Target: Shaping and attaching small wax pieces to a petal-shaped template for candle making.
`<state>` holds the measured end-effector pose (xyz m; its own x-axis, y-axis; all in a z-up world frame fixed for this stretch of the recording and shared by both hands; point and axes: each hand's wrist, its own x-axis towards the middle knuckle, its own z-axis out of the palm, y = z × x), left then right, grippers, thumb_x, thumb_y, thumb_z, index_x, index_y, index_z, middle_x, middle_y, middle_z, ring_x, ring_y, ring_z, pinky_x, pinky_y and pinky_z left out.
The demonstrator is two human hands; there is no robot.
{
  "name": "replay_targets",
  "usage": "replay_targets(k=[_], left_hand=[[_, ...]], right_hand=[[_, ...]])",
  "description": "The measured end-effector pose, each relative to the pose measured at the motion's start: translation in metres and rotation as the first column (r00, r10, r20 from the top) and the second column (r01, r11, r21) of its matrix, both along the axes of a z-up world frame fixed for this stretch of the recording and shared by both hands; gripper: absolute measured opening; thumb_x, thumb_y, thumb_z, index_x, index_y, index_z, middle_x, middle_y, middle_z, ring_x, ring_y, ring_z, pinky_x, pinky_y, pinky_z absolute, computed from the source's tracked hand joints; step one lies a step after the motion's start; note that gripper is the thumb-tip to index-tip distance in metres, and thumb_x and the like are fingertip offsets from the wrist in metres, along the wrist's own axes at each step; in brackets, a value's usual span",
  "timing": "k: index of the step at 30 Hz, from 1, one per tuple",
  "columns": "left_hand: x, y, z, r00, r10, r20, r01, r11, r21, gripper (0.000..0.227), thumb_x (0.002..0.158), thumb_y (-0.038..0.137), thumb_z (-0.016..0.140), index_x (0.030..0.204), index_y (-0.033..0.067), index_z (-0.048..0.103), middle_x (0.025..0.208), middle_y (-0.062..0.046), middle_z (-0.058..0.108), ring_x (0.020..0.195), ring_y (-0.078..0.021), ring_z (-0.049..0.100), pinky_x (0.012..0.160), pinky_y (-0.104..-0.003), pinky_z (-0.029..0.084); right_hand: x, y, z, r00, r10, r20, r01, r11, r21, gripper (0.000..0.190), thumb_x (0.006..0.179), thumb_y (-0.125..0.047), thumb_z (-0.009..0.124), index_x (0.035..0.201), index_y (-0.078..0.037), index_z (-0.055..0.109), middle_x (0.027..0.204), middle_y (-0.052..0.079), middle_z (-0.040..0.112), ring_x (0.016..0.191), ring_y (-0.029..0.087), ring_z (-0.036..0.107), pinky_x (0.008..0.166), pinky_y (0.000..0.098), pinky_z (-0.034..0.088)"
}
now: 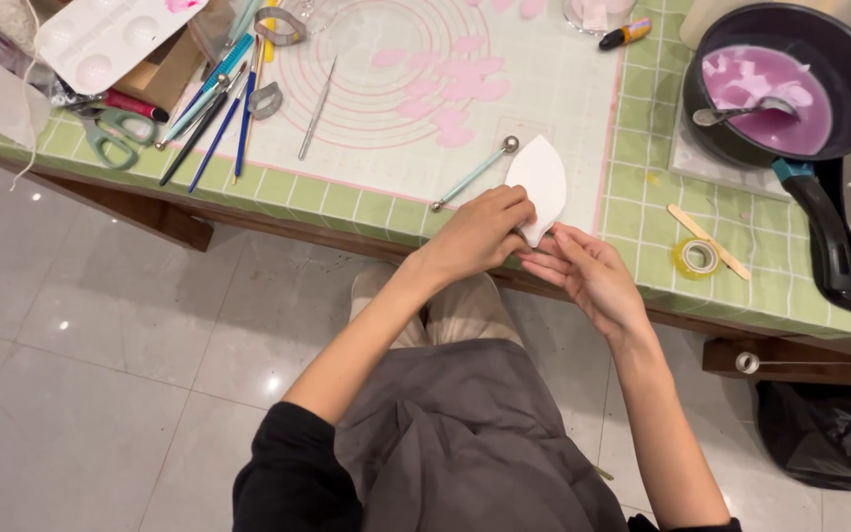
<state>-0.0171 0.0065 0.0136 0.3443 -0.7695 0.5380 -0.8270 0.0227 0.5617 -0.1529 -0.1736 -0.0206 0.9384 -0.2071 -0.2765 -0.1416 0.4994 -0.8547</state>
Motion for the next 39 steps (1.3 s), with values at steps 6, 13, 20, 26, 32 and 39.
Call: replay_targets(k=[6, 13, 20, 26, 32, 39], left_hand=[[0.013, -0.008, 0.027, 0.998, -0.041, -0.053, 0.055, 0.954, 0.294, 0.030, 0.074, 0.019, 0.082, 0.096, 0.0014, 0.071, 0.093, -0.012, 0.068, 0.088, -0.0325, 0.067, 0.075, -0.043, 0.052], [0.040, -0.019, 0.000, 0.987, -0.039, -0.154, 0.058, 0.991, 0.124, 0.013, 0.097, 0.015, 0.066, 0.099, 0.0033, 0.072, 0.089, -0.012, 0.073, 0.081, -0.0288, 0.072, 0.072, -0.040, 0.056], [0.056, -0.018, 0.002, 0.767, -0.018, -0.641, -0.158, 0.964, -0.216, 0.016, 0.107, 0.008, 0.056, 0.103, -0.0027, 0.067, 0.084, -0.006, 0.067, 0.076, -0.0091, 0.068, 0.068, -0.028, 0.066], [0.065, 0.014, 0.017, 0.723, 0.010, -0.691, -0.377, 0.843, -0.383, 0.017, 0.107, 0.008, 0.053, 0.104, -0.0021, 0.067, 0.085, -0.004, 0.067, 0.075, -0.0124, 0.073, 0.070, -0.030, 0.066], [0.041, 0.095, 0.042, 0.751, 0.381, -0.540, -0.615, 0.701, -0.361, 0.016, 0.110, 0.009, 0.056, 0.104, -0.0011, 0.067, 0.090, -0.007, 0.068, 0.080, -0.0152, 0.072, 0.075, -0.032, 0.064], [0.019, 0.117, -0.030, 0.605, 0.761, 0.235, -0.771, 0.633, -0.063, 0.012, 0.103, 0.013, 0.070, 0.105, 0.0012, 0.072, 0.104, -0.016, 0.072, 0.091, -0.0242, 0.071, 0.073, -0.034, 0.060]], right_hand=[[-0.001, 0.005, -0.006, 0.999, -0.027, 0.031, 0.028, 1.000, -0.012, 0.048, 0.106, -0.013, 0.056, 0.146, 0.009, 0.045, 0.114, 0.016, 0.065, 0.110, 0.029, 0.070, 0.100, 0.0420, 0.061], [0.003, 0.014, 0.008, 1.000, 0.005, -0.014, -0.006, 0.997, -0.080, 0.050, 0.101, -0.009, 0.060, 0.144, 0.011, 0.046, 0.120, 0.022, 0.069, 0.113, 0.032, 0.073, 0.099, 0.0378, 0.061], [0.010, 0.017, 0.001, 0.997, -0.076, -0.027, 0.071, 0.985, -0.158, 0.046, 0.098, 0.003, 0.059, 0.140, 0.013, 0.042, 0.114, 0.025, 0.071, 0.106, 0.032, 0.074, 0.091, 0.0352, 0.063], [0.010, 0.018, 0.001, 0.990, -0.140, 0.000, 0.139, 0.979, -0.149, 0.039, 0.097, 0.006, 0.059, 0.134, 0.015, 0.049, 0.115, 0.023, 0.071, 0.106, 0.031, 0.074, 0.092, 0.0340, 0.064], [0.006, 0.019, 0.015, 0.986, -0.167, 0.016, 0.167, 0.966, -0.195, 0.032, 0.097, 0.006, 0.059, 0.128, 0.013, 0.056, 0.115, 0.023, 0.072, 0.108, 0.029, 0.074, 0.094, 0.0339, 0.062], [0.004, 0.021, 0.007, 0.985, -0.167, 0.045, 0.173, 0.966, -0.193, 0.028, 0.099, 0.003, 0.061, 0.126, 0.010, 0.057, 0.112, 0.021, 0.074, 0.106, 0.028, 0.075, 0.095, 0.0349, 0.064]])
